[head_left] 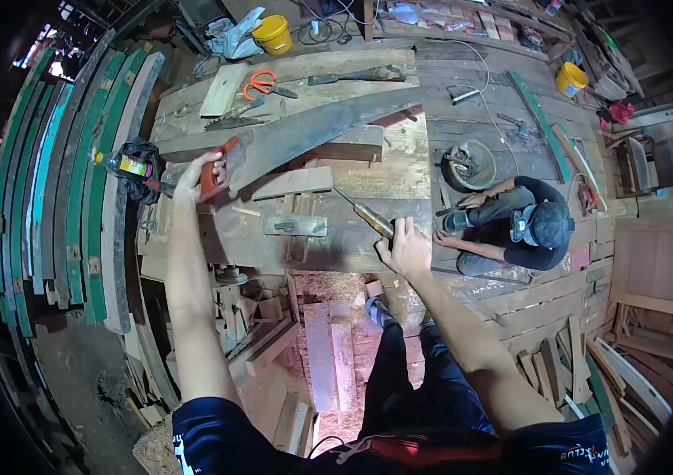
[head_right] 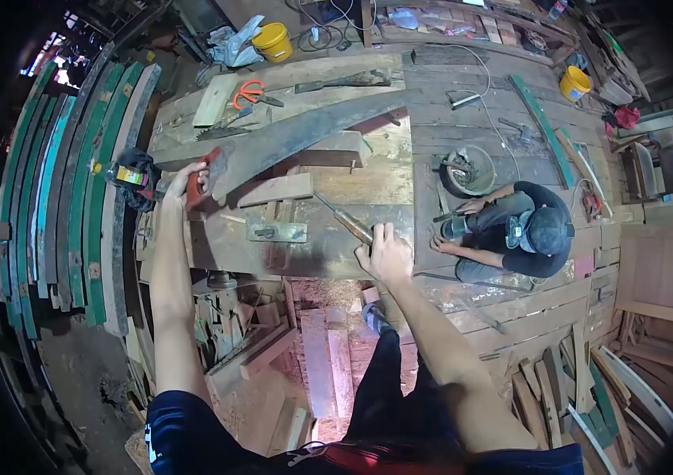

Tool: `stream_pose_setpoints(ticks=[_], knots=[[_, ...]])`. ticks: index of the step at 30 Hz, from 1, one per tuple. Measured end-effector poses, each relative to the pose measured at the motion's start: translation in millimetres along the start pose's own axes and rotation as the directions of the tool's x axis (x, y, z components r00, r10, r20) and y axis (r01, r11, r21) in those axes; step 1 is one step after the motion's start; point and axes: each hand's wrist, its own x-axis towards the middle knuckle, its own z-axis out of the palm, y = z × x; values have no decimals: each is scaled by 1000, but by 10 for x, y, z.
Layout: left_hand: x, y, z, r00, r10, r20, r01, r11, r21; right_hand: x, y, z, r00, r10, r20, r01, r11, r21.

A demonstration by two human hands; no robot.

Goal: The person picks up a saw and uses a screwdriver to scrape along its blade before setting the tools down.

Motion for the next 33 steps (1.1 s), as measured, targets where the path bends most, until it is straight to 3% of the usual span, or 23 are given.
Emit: stream_pose_setpoints(ticks=[2, 5, 10, 13, 14, 17, 18, 21, 25, 29, 30, 33], knots=[[-19, -44, -5, 984, -68, -163, 78, 996, 52, 1, -7, -13, 1000, 9, 13, -9, 1000, 17], [12, -168, 52, 973, -57, -224, 42, 997, -72, 11, -2, -22, 999, 20, 32, -21, 999, 24], [-91, -155, 291, 942, 83, -326, 0, 969, 248, 15, -2, -43, 998, 26, 65, -27, 1000, 7], [-79, -179, 451, 803, 281, -526, 6, 878, 479, 6, -11, -52, 998, 21, 52, -22, 1000, 16], [-35, -152, 360, 799, 323, -507, 50, 805, 591, 12, -16, -56, 997, 31, 71, -33, 999, 24], [148, -99, 229, 463, 747, -478, 282, 387, 878, -1, -10, -28, 1000, 9, 23, -10, 999, 33], [35, -38, 415, 481, 783, -394, 154, 367, 918, 0, -22, -43, 999, 17, 29, -18, 999, 32], [191, 94, 375, 393, 814, -428, 349, 298, 888, 10, -18, -14, 1000, 17, 16, -17, 1000, 8], [218, 204, 508, 407, 841, -356, 263, 265, 928, 9, -25, -22, 1000, 12, 19, -12, 1000, 14], [272, 173, 514, 447, 829, -338, 381, 166, 910, 13, -18, -9, 1000, 17, 26, -17, 1000, 13], [264, 190, 530, 491, 790, -367, 431, 146, 890, 14, -16, -9, 999, 17, 28, -17, 1000, 18], [270, 211, 460, 531, 720, -447, 473, 186, 861, 11, -19, -25, 999, 22, 40, -22, 1000, 18]])
